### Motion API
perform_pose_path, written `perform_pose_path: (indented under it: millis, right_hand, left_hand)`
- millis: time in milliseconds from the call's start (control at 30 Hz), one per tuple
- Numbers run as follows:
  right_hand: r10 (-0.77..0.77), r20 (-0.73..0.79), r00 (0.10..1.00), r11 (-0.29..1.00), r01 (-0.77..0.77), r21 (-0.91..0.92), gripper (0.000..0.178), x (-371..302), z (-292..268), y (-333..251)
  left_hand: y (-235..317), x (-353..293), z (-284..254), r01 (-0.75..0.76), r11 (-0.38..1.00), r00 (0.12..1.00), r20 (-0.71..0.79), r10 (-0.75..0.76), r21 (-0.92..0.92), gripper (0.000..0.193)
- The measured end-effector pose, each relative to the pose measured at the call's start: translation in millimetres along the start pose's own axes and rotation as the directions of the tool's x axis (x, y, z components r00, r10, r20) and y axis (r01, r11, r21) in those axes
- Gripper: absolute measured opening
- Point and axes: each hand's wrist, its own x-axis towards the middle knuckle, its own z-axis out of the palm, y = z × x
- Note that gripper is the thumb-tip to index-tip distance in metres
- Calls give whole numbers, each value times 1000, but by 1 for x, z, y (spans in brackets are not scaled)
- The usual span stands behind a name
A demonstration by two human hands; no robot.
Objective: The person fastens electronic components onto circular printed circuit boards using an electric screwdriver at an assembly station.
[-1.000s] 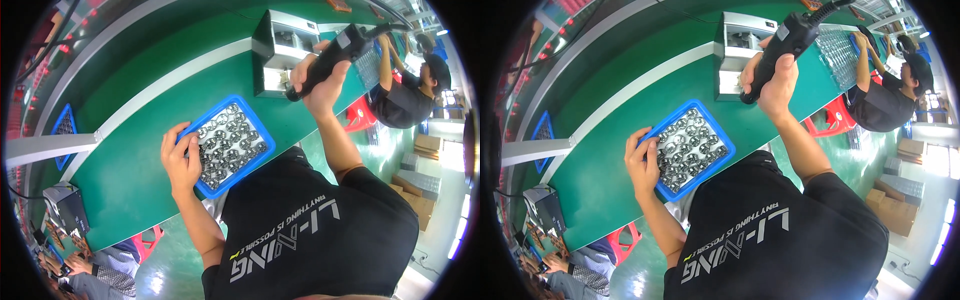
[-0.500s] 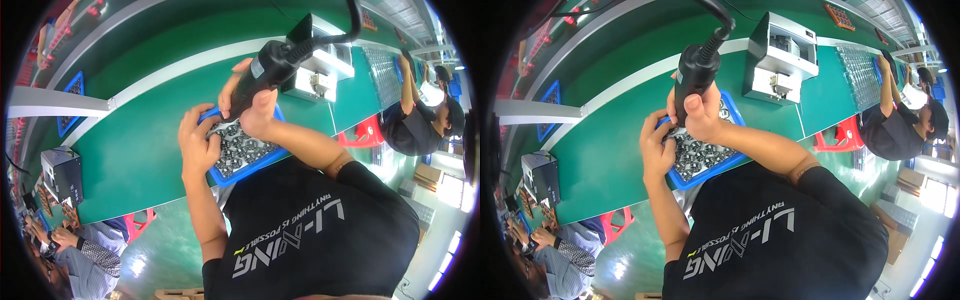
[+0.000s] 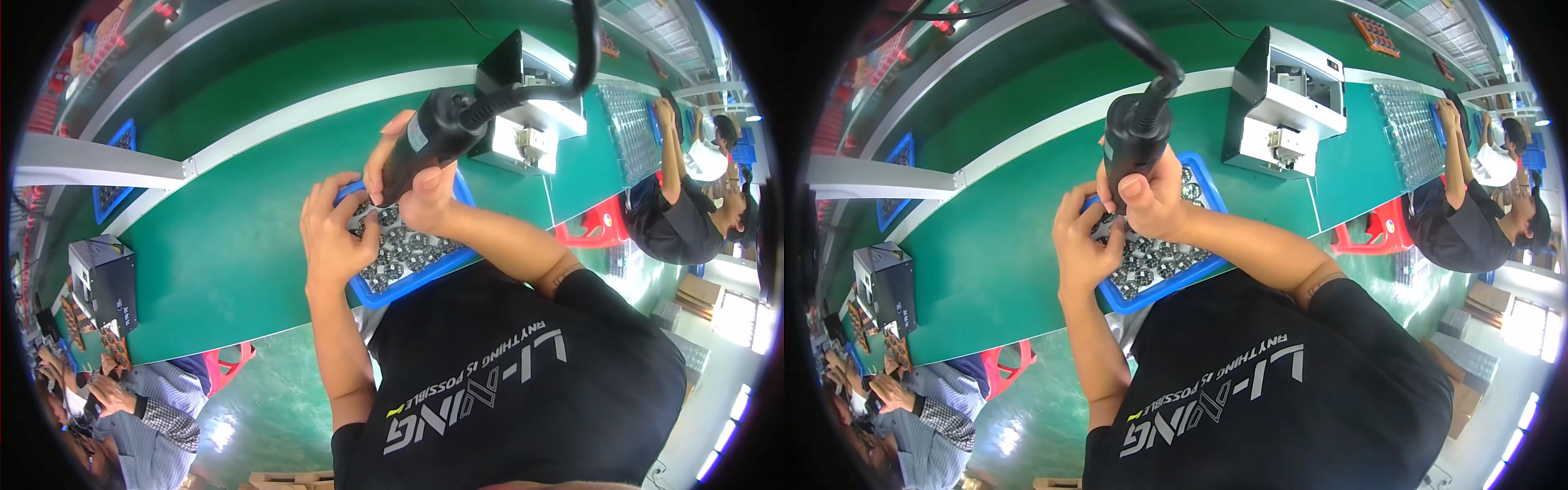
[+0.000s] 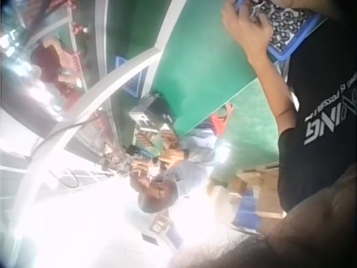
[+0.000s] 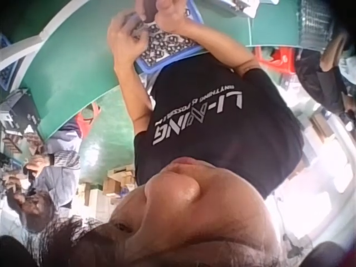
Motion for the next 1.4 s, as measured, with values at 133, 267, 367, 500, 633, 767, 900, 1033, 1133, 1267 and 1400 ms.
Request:
perform_pose_path:
  millis: [133, 267, 367, 500, 633, 767, 900, 1033, 1133, 1267, 1400]
  right_hand:
    - [1, 15, 1000, 1000, -1, -4, 75, 0, 3, 1]
    - [64, 44, 997, 998, -64, -7, 76, 3, 6, 4]
    - [86, 83, 993, 996, -87, 2, 76, 5, 9, 8]
    - [79, 108, 991, 995, -85, 54, 75, 2, 7, 12]
    - [82, 135, 987, 996, -87, 34, 74, -1, 8, 18]
    - [17, 160, 987, 1000, -16, -8, 76, -1, 6, 21]
    - [18, 57, 998, 1000, -19, 20, 79, 13, 6, -5]
    - [-76, -258, 963, 990, 43, -132, 86, 27, -26, -64]
    - [-215, -359, 908, 957, 122, -263, 88, 23, -69, -102]
    - [-314, -424, 850, 899, 123, -419, 85, 12, -107, -135]
    - [-321, -438, 839, 900, 127, -417, 82, 4, -121, -131]
  left_hand:
    - [-1, 0, -1, -11, 1000, 1000, -10, 11, -5, 17]
    - [-1, -1, 0, -4, 1000, 1000, -24, 4, 10, 17]
    - [-3, -2, -1, 11, 1000, 999, -35, -10, 23, 16]
    - [-4, -2, -1, 8, 998, 1000, -22, -7, 55, 14]
    - [-6, -2, -1, 1, 999, 1000, -19, -1, 34, 14]
    - [-5, -3, 0, 22, 999, 999, -24, -21, 32, 14]
    - [-7, 0, -3, 8, 999, 1000, 17, -8, 34, 13]
    - [-4, -4, -8, 9, 1000, 1000, 5, -9, -11, 10]
    - [-5, -4, -8, 15, 999, 1000, 9, -15, -29, 12]
    - [-4, -3, -8, -7, 998, 1000, -6, 7, -58, 16]
    - [-5, -3, -15, -23, 998, 998, -52, 20, -64, 18]
